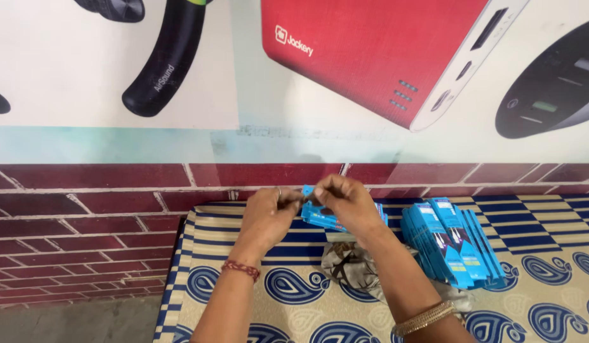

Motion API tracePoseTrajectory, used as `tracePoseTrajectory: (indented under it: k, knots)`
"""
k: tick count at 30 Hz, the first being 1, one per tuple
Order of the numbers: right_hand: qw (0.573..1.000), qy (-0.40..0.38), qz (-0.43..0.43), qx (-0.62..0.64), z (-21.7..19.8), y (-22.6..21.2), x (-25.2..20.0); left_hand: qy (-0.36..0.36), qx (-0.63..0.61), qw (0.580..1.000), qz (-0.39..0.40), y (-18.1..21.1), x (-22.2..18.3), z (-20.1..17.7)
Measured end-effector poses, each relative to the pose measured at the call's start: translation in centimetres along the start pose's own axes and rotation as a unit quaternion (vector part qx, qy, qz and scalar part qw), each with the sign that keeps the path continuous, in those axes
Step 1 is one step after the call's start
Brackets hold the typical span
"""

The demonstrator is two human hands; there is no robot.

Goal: The person wipes the surfaces of several small blue product boxes using a patterned cloth. After cleaning each box, the person places it into a neat stack on the table. The task continues until a small pile of cleaned boxes is formed.

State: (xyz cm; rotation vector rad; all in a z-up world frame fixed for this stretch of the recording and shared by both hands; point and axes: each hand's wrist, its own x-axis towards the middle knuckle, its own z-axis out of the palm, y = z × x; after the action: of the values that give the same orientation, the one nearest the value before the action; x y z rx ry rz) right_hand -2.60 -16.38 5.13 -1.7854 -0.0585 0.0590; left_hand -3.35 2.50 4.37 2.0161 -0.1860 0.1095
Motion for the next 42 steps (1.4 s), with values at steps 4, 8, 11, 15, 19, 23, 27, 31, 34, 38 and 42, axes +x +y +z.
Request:
tracePoseTrajectory:
  k: [4, 8, 11, 15, 19, 23, 27, 31, 34, 38, 42]
  knots:
    - [0.999, -0.010, -0.042, 0.029, -0.1, 0.0, -0.2, -0.076, -0.356, 0.924, -0.118, -0.4, 0.3, 0.4]
    - [0.983, -0.035, -0.167, -0.060, 0.3, -0.5, -0.3, -0.060, -0.553, 0.810, -0.187, -0.7, 0.4, -0.1]
    - [0.980, -0.038, -0.169, -0.094, 0.5, -0.5, -0.6, -0.045, -0.564, 0.795, -0.218, -1.2, 0.1, 0.1]
    - [0.983, -0.036, -0.101, -0.150, 0.7, -0.8, -0.7, -0.011, -0.557, 0.789, -0.260, -1.5, 0.7, -0.1]
    - [0.986, -0.066, -0.120, -0.100, 1.4, -0.5, -1.1, 0.020, -0.495, 0.831, -0.253, -1.2, 0.4, -0.3]
    - [0.987, -0.067, -0.116, -0.092, 1.6, -0.7, -1.1, 0.019, -0.401, 0.884, -0.240, 0.3, -0.5, -0.7]
    - [0.983, -0.043, -0.138, -0.113, 1.8, -1.0, -1.3, -0.062, -0.312, 0.929, -0.189, 1.2, -1.0, -1.1]
    - [0.981, -0.031, -0.126, -0.144, 1.7, -1.0, -1.2, -0.032, -0.253, 0.954, -0.157, 1.2, -0.6, -1.0]
    - [0.992, -0.033, -0.095, -0.075, 1.9, -0.4, -1.0, -0.028, -0.283, 0.945, -0.160, 0.7, -0.6, -0.8]
    - [0.988, -0.006, -0.066, -0.143, 1.8, 0.4, -0.6, -0.039, -0.553, 0.825, -0.110, 0.2, -0.7, -0.8]
    - [0.999, 0.012, 0.042, -0.019, 1.3, 0.0, -0.3, -0.110, -0.647, 0.754, -0.035, -0.6, -0.9, -1.1]
